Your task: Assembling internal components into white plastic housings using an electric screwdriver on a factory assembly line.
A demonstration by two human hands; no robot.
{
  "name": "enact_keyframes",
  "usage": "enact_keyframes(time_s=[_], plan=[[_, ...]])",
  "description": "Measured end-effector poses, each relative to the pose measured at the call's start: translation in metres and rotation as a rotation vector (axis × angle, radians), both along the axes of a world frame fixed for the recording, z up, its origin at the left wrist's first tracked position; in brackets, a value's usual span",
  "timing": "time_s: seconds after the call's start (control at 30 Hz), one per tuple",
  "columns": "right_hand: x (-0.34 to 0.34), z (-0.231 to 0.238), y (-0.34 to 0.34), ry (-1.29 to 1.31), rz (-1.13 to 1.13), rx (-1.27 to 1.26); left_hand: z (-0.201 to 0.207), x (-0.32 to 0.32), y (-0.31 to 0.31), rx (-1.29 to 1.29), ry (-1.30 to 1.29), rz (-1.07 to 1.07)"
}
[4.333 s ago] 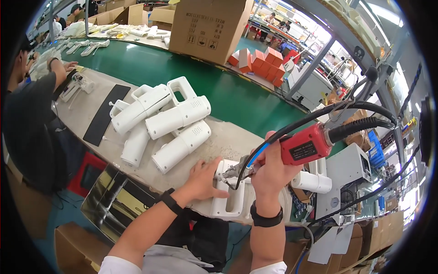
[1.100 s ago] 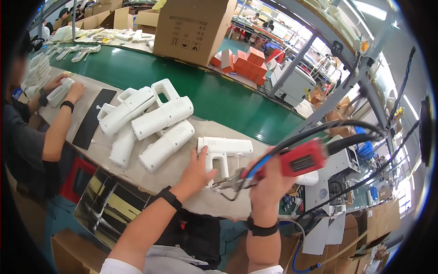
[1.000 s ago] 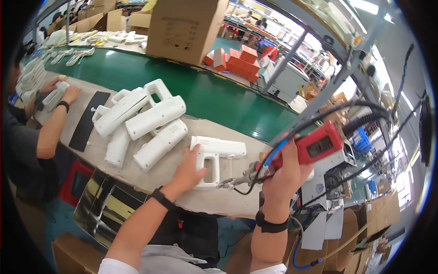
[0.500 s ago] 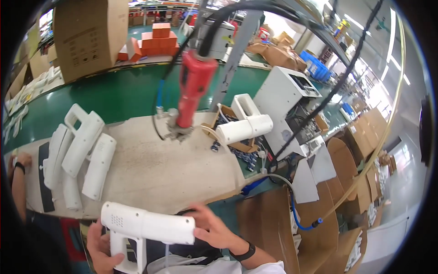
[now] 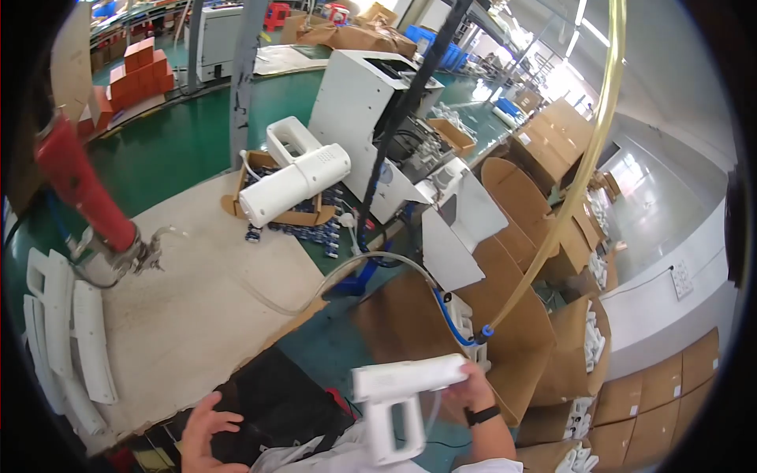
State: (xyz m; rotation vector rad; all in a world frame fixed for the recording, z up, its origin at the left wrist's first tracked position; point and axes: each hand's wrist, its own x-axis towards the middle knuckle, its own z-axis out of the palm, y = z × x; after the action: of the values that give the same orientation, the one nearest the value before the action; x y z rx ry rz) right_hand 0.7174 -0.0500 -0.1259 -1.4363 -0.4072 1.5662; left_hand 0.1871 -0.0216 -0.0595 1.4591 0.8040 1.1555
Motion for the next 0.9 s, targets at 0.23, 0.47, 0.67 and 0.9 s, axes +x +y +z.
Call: enact_keyframes(time_s=[0.23, 0.47, 0.67, 0.9], plan=[[0.129, -0.024, -0.094, -0.166, -0.819, 0.249, -0.011, -0.017, -0.002, -0.089, 0.017, 0.207], [0.206, -0.089, -0.121, -0.089, -0.726, 0.046, -0.008, -0.032, 0.002, -0.14, -0.044, 0.275], [-0.002, 0.031, -0.01, -0.119, -0.134, 0.023, 0.029, -0.066, -0.017, -0.054, 0.185, 0.431], [-0.166, 0.122, 0.084, 0.379, 1.065, 0.698, 0.064, -0.075, -0.034, 0.127, 0.472, 0.759]])
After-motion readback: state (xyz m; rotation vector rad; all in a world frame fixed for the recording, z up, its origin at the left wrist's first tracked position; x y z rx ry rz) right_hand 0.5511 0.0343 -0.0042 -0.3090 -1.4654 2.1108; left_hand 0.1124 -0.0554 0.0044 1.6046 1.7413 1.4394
